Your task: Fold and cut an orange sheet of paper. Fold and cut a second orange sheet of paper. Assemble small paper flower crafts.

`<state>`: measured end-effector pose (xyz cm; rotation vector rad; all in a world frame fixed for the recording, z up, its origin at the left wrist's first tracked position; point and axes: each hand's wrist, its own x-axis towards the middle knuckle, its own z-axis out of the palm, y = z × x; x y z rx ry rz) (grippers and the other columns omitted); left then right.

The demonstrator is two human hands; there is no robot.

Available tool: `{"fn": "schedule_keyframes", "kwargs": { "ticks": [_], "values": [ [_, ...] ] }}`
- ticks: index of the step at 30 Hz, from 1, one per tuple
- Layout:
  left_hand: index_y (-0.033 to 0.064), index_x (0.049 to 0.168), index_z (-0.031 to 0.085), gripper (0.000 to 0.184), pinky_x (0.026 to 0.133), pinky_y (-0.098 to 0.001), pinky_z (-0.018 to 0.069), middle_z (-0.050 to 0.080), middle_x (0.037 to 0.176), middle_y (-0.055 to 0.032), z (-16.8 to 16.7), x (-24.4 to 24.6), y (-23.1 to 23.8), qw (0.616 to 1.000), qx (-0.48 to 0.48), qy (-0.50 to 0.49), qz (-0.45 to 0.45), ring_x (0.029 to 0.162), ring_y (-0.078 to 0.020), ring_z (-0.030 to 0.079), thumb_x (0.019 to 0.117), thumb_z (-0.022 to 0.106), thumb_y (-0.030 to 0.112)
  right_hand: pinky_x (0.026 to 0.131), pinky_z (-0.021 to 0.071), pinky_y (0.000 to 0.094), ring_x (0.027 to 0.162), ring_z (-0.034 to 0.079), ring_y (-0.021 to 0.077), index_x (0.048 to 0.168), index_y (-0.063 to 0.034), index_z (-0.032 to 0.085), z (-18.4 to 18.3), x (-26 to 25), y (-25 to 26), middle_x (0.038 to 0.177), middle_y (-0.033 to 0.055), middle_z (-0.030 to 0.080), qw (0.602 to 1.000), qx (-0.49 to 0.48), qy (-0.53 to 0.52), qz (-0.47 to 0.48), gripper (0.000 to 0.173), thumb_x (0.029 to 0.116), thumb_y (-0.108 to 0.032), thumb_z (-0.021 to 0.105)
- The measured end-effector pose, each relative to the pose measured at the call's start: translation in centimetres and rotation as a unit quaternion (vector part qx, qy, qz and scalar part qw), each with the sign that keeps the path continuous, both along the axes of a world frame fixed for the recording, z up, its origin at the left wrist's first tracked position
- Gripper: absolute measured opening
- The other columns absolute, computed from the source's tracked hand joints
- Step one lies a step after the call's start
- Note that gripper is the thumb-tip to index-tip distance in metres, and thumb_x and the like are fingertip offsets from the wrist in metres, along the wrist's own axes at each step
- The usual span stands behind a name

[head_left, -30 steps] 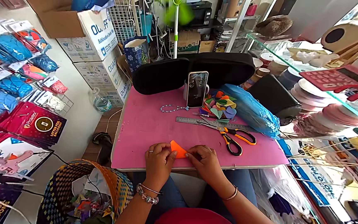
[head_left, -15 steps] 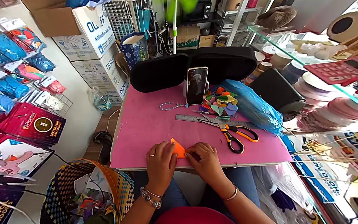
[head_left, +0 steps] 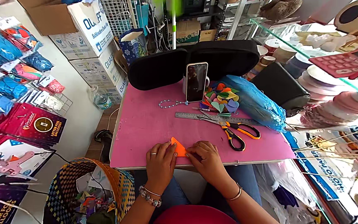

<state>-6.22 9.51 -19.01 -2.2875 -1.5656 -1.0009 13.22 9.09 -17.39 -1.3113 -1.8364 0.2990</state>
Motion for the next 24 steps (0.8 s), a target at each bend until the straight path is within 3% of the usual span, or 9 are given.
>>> {"fn": "schedule_keyframes", "kwargs": {
  "ticks": [24],
  "values": [
    [0.0195, 0.119, 0.078, 0.035, 0.088, -0.0531, 0.0470, 0.074, 0.118, -0.0038, 0.89, 0.66, 0.08, 0.999, -0.035, 0.022, 0.019, 0.112, -0.0329, 0.065, 0.1027, 0.049, 0.032, 0.090, 0.0450, 0.0512, 0.105, 0.065, 0.0287, 0.099, -0.0139, 0.081, 0.62, 0.01, -0.07, 0.092, 0.0057, 0.072, 0.999, -0.033, -0.010, 0.008, 0.021, 0.0956, -0.027, 0.065]
  ]
}}
